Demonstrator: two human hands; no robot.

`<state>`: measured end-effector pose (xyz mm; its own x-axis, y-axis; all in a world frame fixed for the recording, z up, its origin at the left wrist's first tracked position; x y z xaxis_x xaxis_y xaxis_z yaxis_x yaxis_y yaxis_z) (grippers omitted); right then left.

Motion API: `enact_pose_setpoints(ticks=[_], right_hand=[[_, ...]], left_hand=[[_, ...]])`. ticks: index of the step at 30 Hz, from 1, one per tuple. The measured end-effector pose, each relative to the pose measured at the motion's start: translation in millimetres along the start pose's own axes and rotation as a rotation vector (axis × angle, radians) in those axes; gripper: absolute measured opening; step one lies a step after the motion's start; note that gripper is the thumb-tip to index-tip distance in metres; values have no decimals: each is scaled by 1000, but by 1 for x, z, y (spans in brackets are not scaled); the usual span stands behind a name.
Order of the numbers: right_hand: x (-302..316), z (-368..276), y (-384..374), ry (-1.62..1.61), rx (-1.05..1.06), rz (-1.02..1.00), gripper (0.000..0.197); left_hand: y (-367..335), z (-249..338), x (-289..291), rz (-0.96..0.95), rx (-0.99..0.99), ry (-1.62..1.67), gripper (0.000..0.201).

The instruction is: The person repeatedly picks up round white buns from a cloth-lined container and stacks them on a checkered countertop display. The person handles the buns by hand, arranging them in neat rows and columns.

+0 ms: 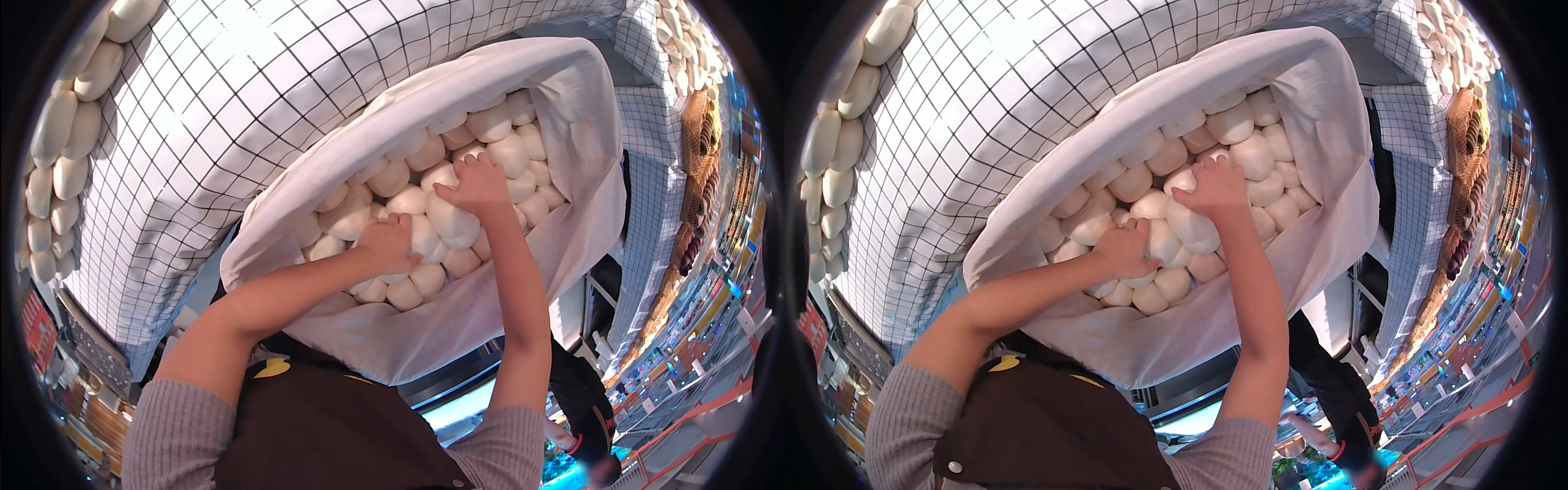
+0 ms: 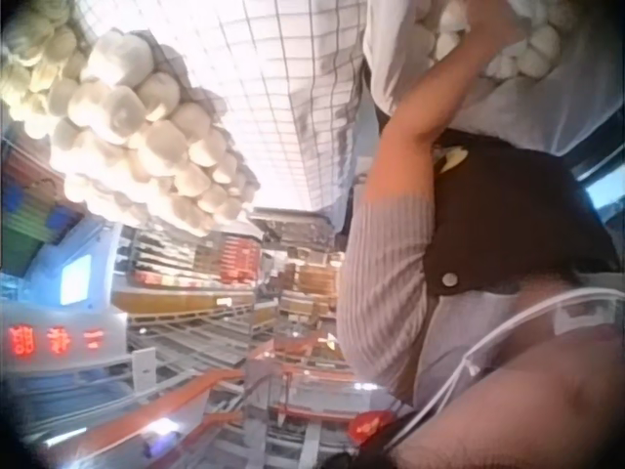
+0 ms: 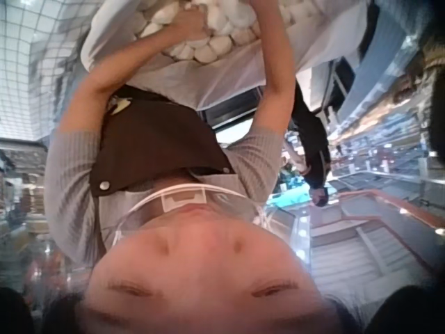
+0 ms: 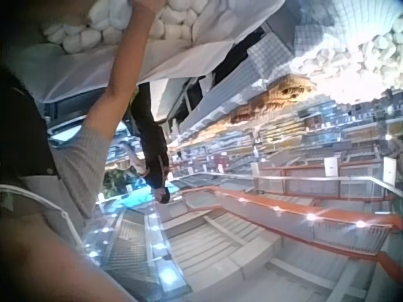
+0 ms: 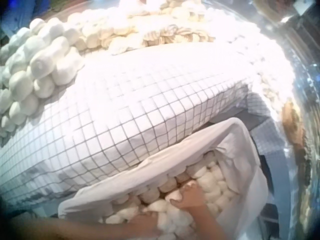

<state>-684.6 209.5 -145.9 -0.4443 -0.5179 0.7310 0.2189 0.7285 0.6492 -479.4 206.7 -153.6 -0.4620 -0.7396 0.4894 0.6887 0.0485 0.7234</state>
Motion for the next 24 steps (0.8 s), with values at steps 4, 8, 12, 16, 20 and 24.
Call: enact_pose_setpoints(ticks=[4, 8, 12, 16, 20, 24], right_hand=[[23, -12, 15, -5, -28, -65, 59], [34, 3, 44, -81, -86, 29, 65], [31, -1, 57, 72, 99, 148, 77], [12, -28, 45, 121, -55, -47, 87], [9, -21, 59, 8, 4, 52, 84], [9, -12, 109, -126, 106, 303, 78]], left_hand=[[8, 2, -2, 74, 6, 33, 72], [9, 2, -13, 197, 37, 70, 81], [-3, 2, -16, 183, 65, 150, 92], [0, -2, -19, 223, 31, 95, 86], [5, -2, -24, 317, -17, 19, 73], [25, 13, -26, 373, -85, -26, 67]])
Point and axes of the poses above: each hand's wrist, its own y-axis away from the middle knuckle, its own x-axis out of the back of the hand, z = x × y, the point moved 3 cm from there along -y, towards the middle knuckle, and after that the axes turned 14 degrees about -y, right-handed, at the moved point
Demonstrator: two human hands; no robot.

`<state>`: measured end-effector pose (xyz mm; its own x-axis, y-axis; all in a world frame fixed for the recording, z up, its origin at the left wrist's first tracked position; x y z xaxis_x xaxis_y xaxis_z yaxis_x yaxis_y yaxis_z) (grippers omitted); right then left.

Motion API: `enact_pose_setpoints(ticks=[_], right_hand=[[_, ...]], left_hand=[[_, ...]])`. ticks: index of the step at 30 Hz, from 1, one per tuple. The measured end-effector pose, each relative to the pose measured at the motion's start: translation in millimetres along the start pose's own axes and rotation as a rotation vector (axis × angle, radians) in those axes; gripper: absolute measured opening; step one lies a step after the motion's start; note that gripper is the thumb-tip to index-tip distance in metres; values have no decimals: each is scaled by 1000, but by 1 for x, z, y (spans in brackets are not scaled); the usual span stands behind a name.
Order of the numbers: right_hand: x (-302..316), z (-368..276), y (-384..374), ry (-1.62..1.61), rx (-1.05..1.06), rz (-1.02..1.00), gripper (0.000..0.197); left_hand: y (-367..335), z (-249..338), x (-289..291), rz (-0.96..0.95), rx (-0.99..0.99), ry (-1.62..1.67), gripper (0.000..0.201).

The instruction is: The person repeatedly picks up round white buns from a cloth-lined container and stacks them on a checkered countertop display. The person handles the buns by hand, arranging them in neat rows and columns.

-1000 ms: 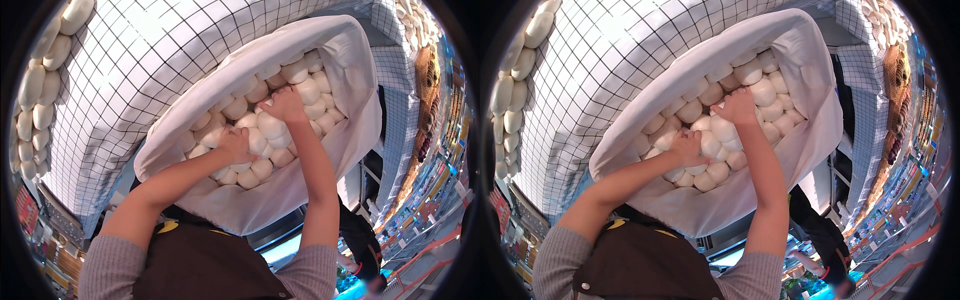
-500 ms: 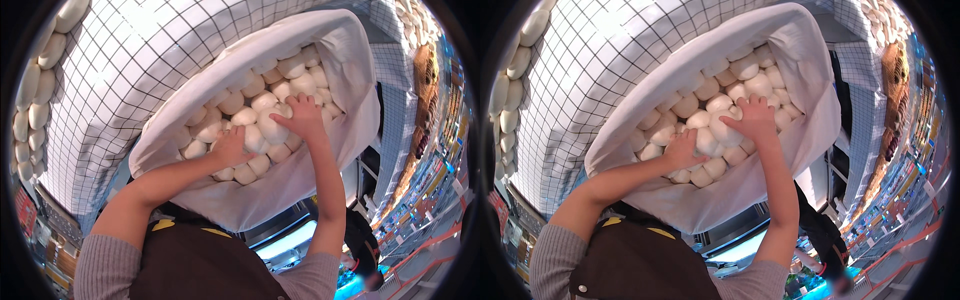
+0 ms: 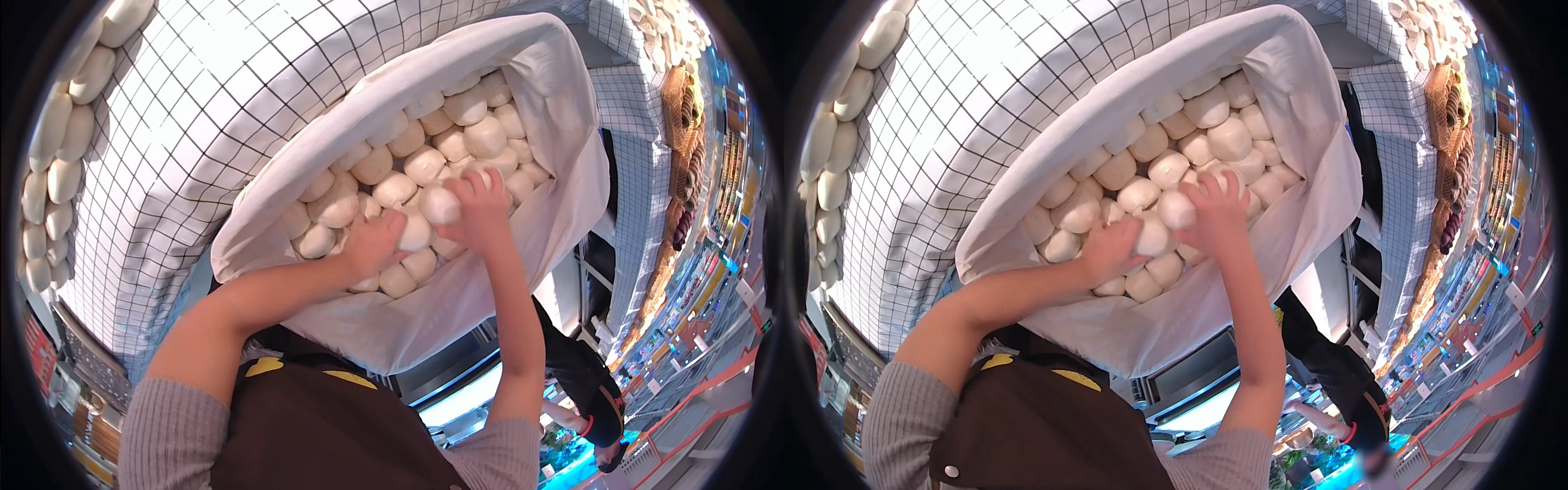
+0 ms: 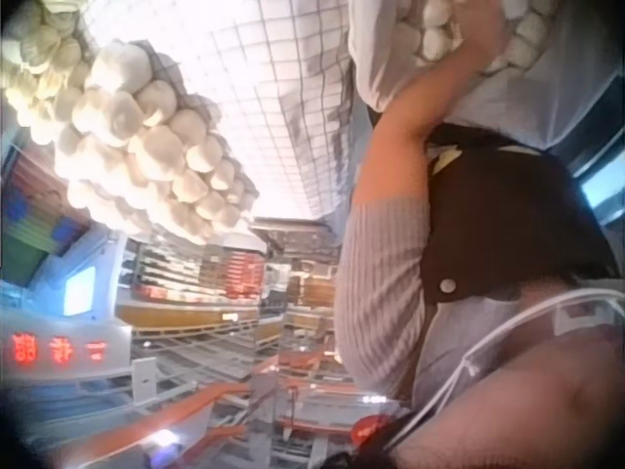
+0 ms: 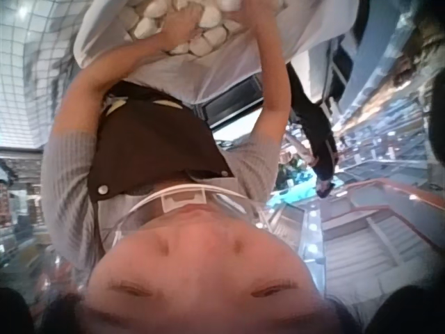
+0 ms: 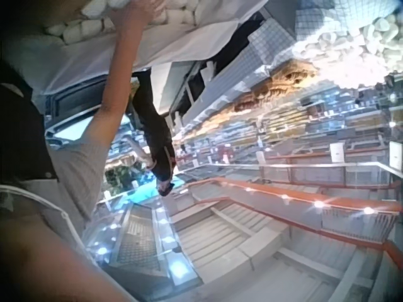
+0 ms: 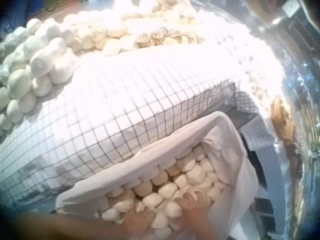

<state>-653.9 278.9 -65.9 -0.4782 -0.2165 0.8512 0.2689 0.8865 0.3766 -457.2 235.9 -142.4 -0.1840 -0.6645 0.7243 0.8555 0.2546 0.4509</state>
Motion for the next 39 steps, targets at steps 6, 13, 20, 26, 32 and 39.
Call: enact_pose_setpoints(ticks=[6, 13, 20, 26, 32, 39], right_hand=[[-15, 34, 46, -303, 30, 220, 84], [-13, 23, 36, -242, 30, 257, 83], [-2, 2, 55, -164, 18, 300, 72], [46, -31, 97, -69, -40, 644, 73], [72, -112, 80, -230, -42, 740, 74], [72, -256, 7, -514, 258, 676, 82]], left_hand=[[23, 15, 18, 187, -9, -101, 76], [33, 2, 33, -195, 62, -102, 95], [20, 1, 37, 200, -47, 118, 71], [38, 33, 79, 120, -73, 64, 74], [82, -9, 159, 436, -155, -208, 65], [209, -111, 285, 646, 8, -565, 52]])
Point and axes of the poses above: each hand's wrist, its own y-axis away from the middle knuckle, its own x-axis out of the back of the hand, z = x × y, the point moved 3 cm from there along -y, towards the middle knuckle, and after that the axes turned 14 degrees about -y, right-handed, at the moved point
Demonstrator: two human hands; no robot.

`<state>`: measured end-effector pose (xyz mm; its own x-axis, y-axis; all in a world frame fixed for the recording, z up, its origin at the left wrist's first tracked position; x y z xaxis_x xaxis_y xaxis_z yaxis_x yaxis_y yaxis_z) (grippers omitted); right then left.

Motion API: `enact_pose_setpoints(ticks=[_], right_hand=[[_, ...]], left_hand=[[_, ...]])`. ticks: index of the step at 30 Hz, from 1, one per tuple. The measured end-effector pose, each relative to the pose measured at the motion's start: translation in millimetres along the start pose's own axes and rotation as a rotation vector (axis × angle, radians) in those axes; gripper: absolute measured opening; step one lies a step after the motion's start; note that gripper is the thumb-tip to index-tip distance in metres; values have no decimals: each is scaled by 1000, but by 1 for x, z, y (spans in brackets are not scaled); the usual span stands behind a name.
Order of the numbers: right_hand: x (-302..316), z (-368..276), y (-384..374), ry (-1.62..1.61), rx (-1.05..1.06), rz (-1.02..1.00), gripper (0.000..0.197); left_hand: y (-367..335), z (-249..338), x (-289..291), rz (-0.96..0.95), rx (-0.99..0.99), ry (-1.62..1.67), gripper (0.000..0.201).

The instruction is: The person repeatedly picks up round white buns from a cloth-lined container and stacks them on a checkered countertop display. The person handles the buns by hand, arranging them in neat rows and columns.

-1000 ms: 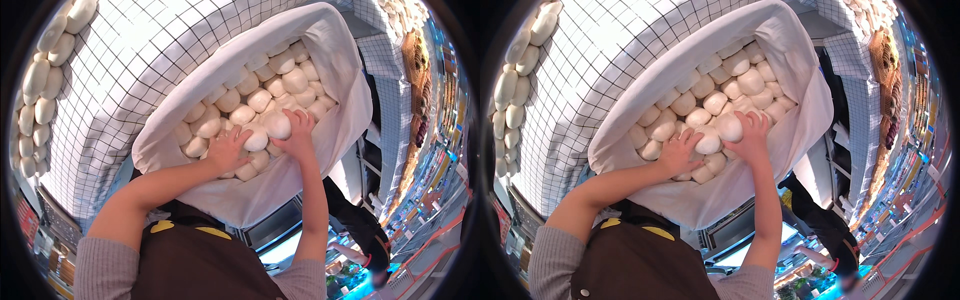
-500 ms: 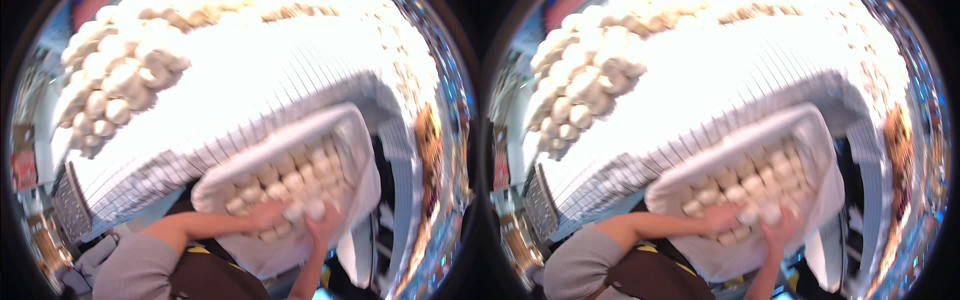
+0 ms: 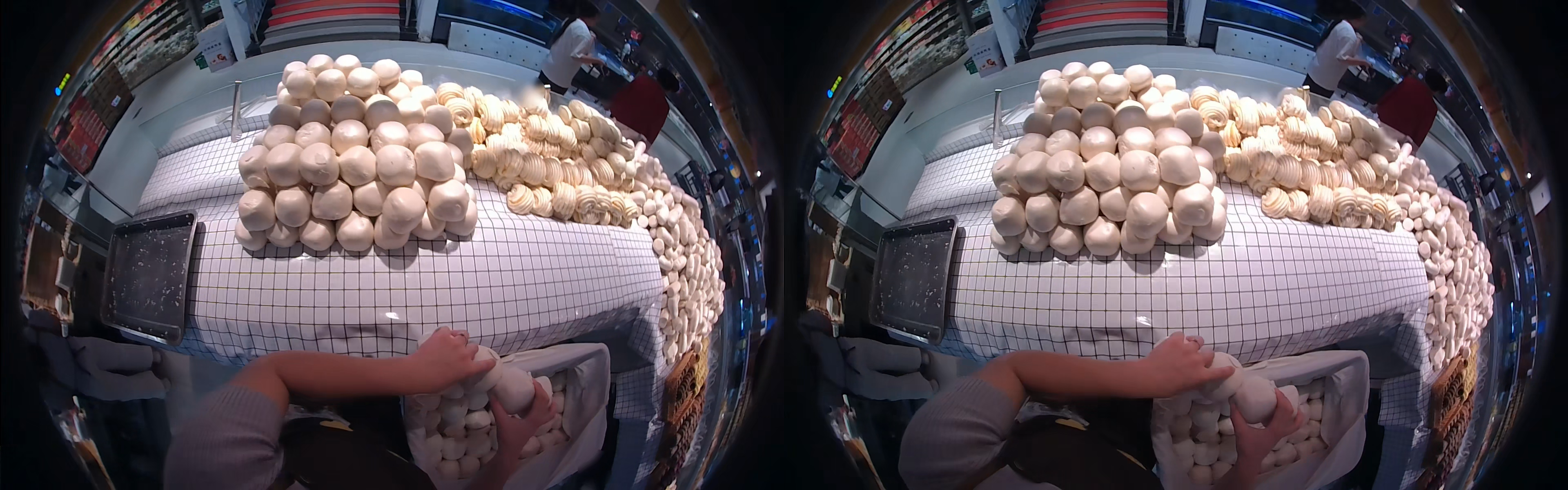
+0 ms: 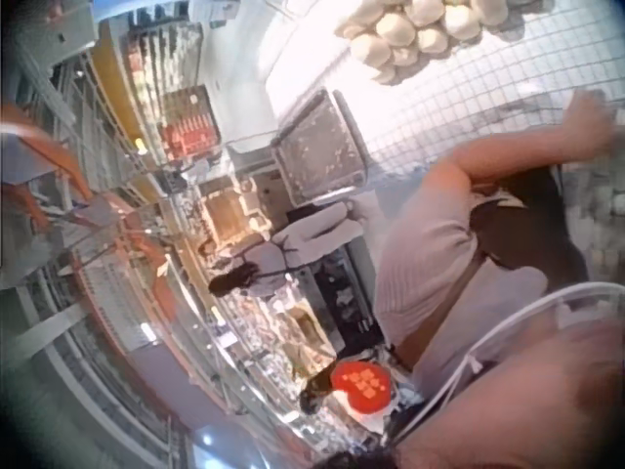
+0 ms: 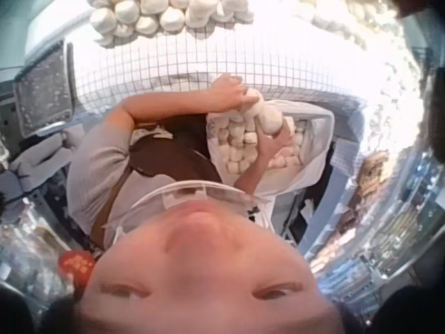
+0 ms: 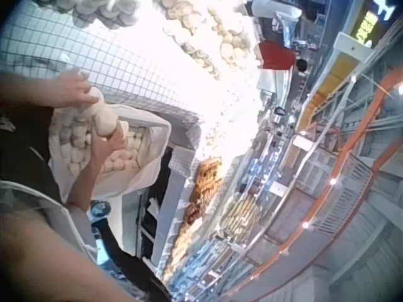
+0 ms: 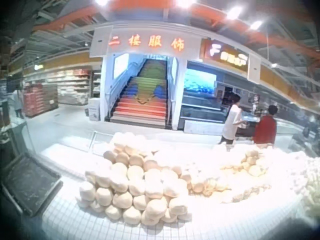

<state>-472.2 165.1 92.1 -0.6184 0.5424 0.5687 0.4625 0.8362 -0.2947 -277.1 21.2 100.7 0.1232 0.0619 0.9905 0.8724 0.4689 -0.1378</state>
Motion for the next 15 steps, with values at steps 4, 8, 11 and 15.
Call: enact_pose_setpoints(ticks=[4, 8, 11, 15], right_hand=[[-86, -75, -41, -276, 34, -41, 82], [-167, -174, -93, -149, 265, -208, 79], [-217, -237, -127, -203, 324, -268, 79], [-273, -288, -183, -188, 359, -319, 78]], left_hand=[[62, -96, 70, 27, 111, -83, 55], [125, -192, 117, 112, 259, -201, 50], [157, -252, 156, 140, 337, -325, 45], [168, -329, 174, 264, 397, -372, 42]])
Point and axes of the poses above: each hand's wrist, its own y-axis away from the middle knuckle, its own x-axis out of the back of the hand, z = x × y, the point moved 3 cm from there along -y, towards the middle knuckle, and after that the axes turned 14 degrees about -y, right-handed, at the moved point
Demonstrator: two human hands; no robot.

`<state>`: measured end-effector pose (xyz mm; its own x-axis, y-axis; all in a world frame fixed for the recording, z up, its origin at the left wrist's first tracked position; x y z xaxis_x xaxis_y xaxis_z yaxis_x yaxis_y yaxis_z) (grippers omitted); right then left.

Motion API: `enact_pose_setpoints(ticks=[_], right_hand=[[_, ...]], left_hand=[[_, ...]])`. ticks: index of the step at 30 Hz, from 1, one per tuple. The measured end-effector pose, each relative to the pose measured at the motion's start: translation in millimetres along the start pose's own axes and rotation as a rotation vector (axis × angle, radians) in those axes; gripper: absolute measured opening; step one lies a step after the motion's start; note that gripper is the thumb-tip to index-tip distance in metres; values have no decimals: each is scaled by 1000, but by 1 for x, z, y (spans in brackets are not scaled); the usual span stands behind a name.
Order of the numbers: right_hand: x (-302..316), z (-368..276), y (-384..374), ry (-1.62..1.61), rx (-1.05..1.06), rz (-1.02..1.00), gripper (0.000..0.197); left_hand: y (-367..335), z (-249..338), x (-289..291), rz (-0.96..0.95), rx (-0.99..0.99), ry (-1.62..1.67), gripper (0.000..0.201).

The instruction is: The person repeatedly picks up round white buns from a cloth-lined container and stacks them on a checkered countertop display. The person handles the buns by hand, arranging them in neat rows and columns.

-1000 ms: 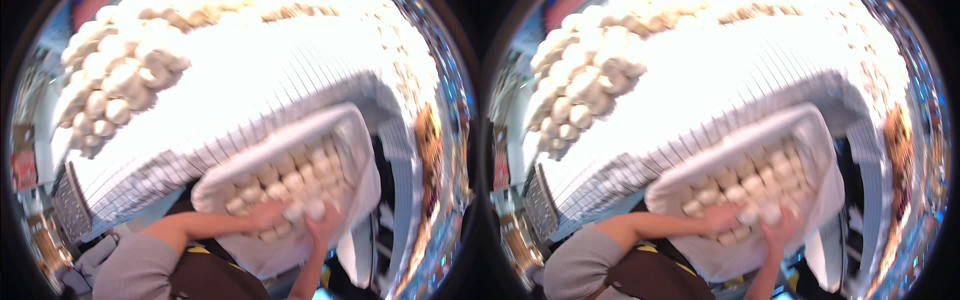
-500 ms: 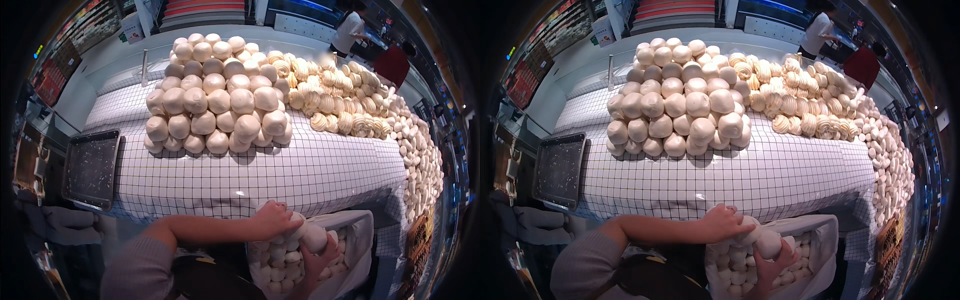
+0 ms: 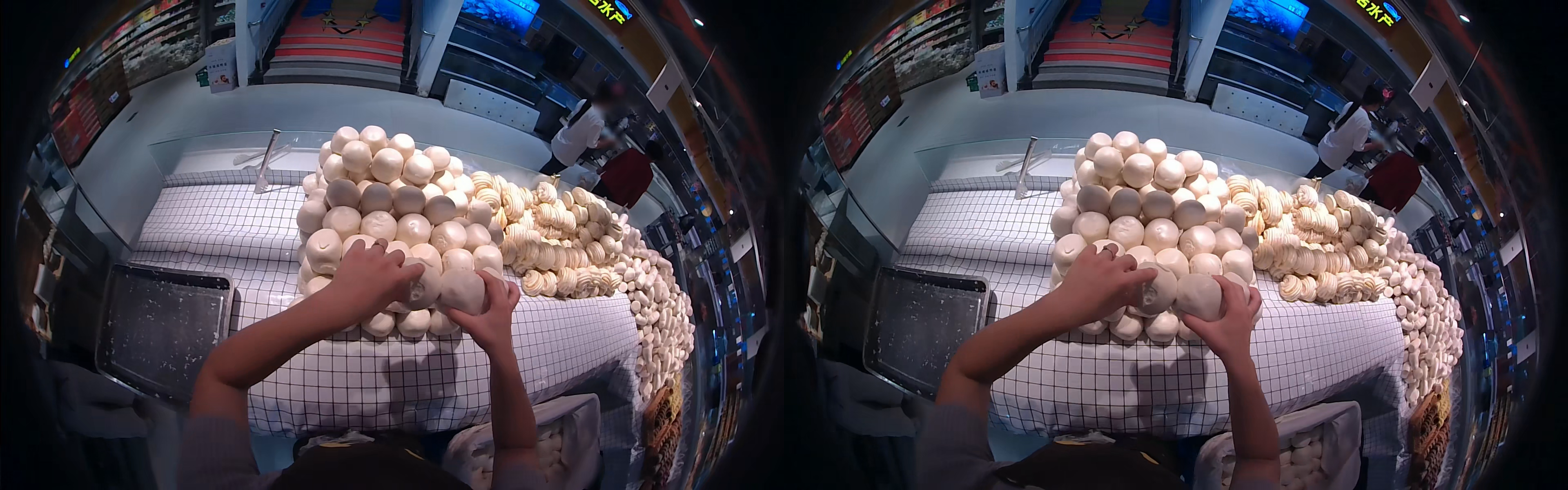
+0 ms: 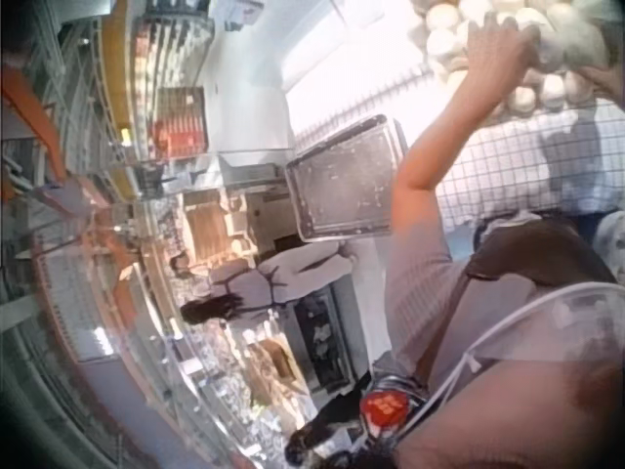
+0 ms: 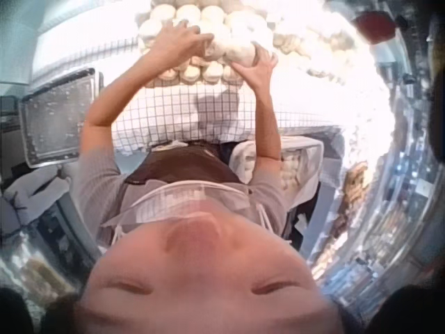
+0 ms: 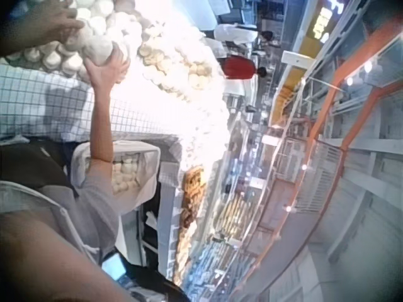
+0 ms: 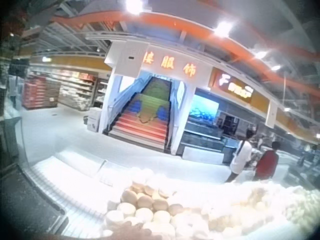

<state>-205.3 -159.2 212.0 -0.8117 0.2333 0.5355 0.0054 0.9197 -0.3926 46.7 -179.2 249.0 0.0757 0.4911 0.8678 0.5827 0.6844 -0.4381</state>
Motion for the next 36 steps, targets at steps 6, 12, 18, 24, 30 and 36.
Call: enact_pose_setpoints(ticks=[6, 12, 18, 24, 30, 36], right_hand=[[-61, -10, -169, 86, -80, -187, 84], [-132, 78, -320, -83, -268, -549, 105], [-175, 112, -347, 77, -340, -375, 93], [-184, 126, -325, 14, -282, -455, 110], [-168, 119, -314, 202, -91, -468, 127], [-132, 99, -234, 92, 219, -184, 96]], left_hand=[[-70, -131, -63, -172, 133, 210, 54], [-146, -221, -163, -494, 308, 397, 57], [-134, -236, -245, -150, 444, 634, 41], [-124, -219, -252, 52, 255, 3, 34], [-130, -213, -239, -29, 351, 29, 45], [-137, -177, -171, -187, 422, 219, 68]])
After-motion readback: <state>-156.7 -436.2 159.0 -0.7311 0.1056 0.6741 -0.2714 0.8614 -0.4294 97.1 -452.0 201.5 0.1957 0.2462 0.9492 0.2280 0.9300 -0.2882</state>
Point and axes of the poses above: each hand's wrist, its own y-axis away from the middle knuckle, its own x-axis out of the back of the hand, z = x × y, the point moved 3 cm from there along -y, towards the middle knuckle, and after that the axes turned 14 degrees about -y, right-handed, at the moved point
